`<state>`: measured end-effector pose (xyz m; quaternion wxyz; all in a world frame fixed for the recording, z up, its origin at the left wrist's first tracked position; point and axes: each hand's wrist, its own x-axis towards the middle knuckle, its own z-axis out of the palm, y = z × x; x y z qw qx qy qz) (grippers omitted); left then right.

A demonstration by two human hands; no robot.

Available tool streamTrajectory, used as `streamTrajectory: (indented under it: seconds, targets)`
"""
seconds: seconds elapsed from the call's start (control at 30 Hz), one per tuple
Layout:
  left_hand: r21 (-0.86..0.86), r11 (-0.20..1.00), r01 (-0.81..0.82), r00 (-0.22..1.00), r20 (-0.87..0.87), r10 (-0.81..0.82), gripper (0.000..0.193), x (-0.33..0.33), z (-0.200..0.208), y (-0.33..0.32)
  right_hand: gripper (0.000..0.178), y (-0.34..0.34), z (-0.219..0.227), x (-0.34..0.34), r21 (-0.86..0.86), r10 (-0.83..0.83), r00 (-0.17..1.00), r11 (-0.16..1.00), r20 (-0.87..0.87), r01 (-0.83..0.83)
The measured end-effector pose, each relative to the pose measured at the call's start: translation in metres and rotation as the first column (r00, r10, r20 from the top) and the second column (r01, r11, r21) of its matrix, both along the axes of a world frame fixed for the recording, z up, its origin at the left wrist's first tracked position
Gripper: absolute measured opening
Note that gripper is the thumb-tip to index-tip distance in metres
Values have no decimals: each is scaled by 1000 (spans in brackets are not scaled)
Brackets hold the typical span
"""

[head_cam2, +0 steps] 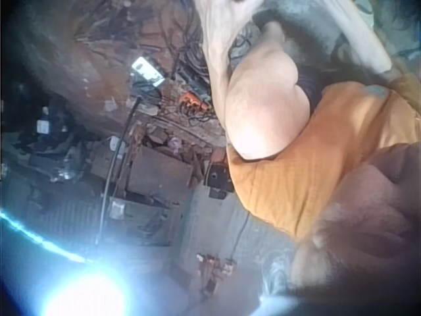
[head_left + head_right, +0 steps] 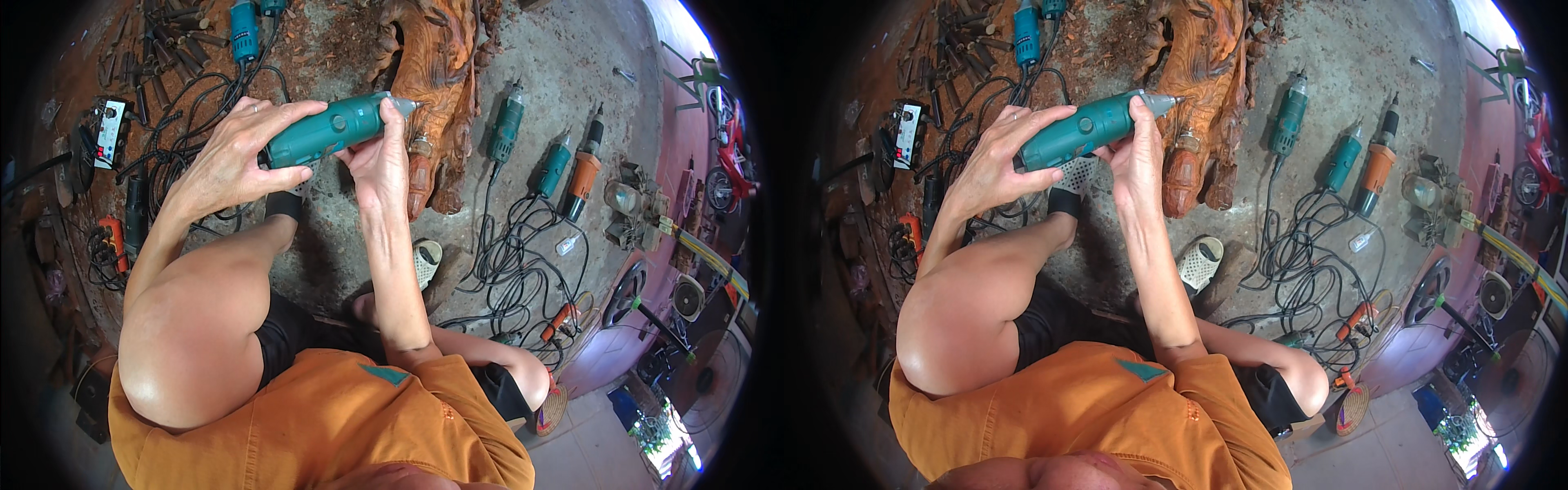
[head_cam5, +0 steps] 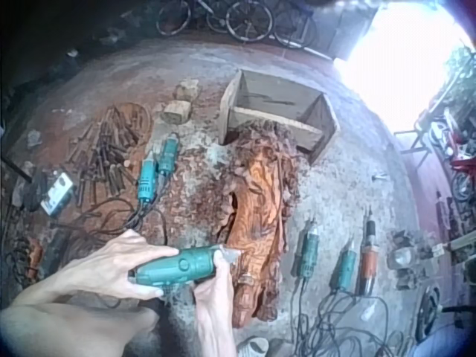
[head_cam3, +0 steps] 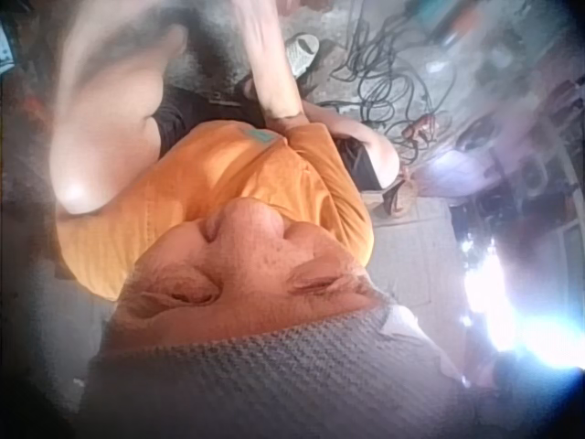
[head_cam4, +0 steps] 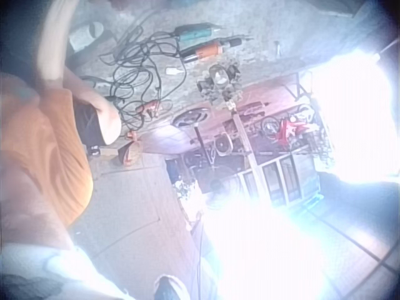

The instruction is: The person sits on the floor and uses a green rotary tool to carve a large piece of wood. They hold the tool with both hands and carefully shape the wood surface, producing wood shavings.

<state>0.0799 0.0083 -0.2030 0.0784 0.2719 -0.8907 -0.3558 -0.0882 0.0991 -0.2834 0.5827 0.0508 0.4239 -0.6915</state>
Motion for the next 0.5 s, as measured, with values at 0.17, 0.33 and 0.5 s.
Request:
streamTrajectory:
  seconds: [0.17,0.33,0.5]
  targets:
    - [-8,1000,7,1000,6,-7,76,3,-2,-1,48,0,0,2,1,-3,1000,1000,-10,3]
    - [-1,1000,14,1000,27,-14,75,-1,2,-5,46,-2,-1,-1,-22,1,1000,1000,-23,-1]
    - [-9,1000,7,997,80,-6,76,-1,12,-7,45,0,-9,-2,-63,56,998,997,34,-53]
